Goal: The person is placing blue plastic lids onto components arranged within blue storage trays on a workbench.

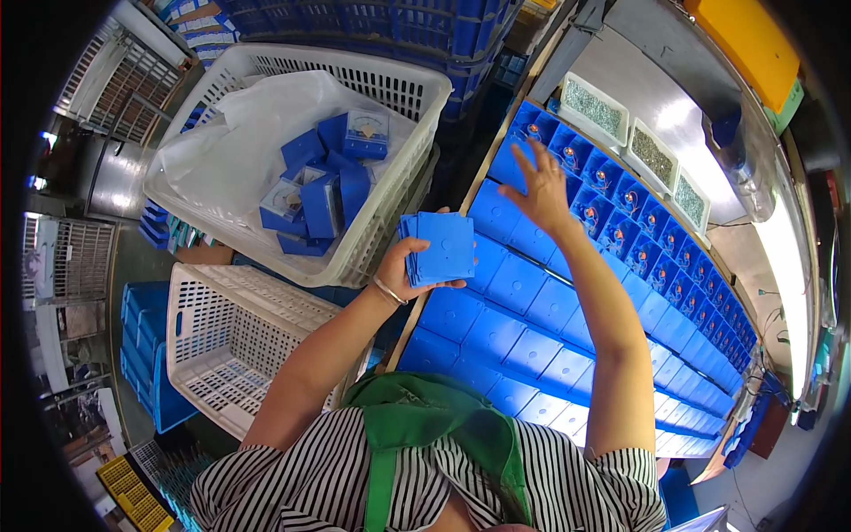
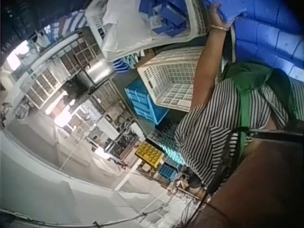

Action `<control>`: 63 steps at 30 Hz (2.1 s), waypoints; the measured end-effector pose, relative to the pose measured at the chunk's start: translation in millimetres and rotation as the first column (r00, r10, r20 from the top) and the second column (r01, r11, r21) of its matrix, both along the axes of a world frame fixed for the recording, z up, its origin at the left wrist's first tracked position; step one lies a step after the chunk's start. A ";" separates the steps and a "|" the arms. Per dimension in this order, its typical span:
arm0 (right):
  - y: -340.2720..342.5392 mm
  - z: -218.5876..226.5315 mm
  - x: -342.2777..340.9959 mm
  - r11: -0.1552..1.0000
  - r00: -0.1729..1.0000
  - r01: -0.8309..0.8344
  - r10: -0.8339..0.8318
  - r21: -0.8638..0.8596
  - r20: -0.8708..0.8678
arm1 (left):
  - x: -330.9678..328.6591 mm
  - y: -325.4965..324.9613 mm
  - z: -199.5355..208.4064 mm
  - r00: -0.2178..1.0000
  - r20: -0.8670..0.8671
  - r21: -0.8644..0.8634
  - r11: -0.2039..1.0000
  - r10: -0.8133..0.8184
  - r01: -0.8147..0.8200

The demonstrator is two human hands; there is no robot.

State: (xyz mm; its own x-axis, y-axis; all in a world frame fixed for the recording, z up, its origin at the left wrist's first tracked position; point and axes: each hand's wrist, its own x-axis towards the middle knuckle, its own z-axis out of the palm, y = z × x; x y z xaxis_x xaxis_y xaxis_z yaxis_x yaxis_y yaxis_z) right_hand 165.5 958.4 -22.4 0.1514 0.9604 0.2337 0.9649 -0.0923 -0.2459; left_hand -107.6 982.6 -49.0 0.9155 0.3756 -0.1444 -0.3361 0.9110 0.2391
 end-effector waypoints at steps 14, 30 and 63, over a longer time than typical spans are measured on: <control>-73.3 2.8 52.2 0.993 0.991 0.042 -0.028 0.111 -0.132 | 15.9 -23.1 -0.4 0.991 0.030 -0.006 0.991 -0.132 0.132; -50.8 -40.4 72.0 0.971 0.976 0.164 -0.134 -0.172 0.171 | 6.4 -26.0 -10.8 0.993 -0.044 0.001 0.994 -0.114 0.114; -129.5 -3.2 127.7 0.984 0.983 0.167 -0.161 0.063 -0.089 | 57.0 -86.6 -1.4 0.989 -0.102 -0.068 0.993 -0.103 0.096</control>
State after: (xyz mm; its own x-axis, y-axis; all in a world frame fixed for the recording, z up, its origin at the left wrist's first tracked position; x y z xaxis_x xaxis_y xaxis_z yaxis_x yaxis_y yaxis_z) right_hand 293.2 828.8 -25.7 0.3274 0.9026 0.2796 0.9140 -0.2274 -0.3361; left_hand -50.6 895.9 -50.4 0.9262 0.2707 -0.2626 -0.2191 0.9530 0.2093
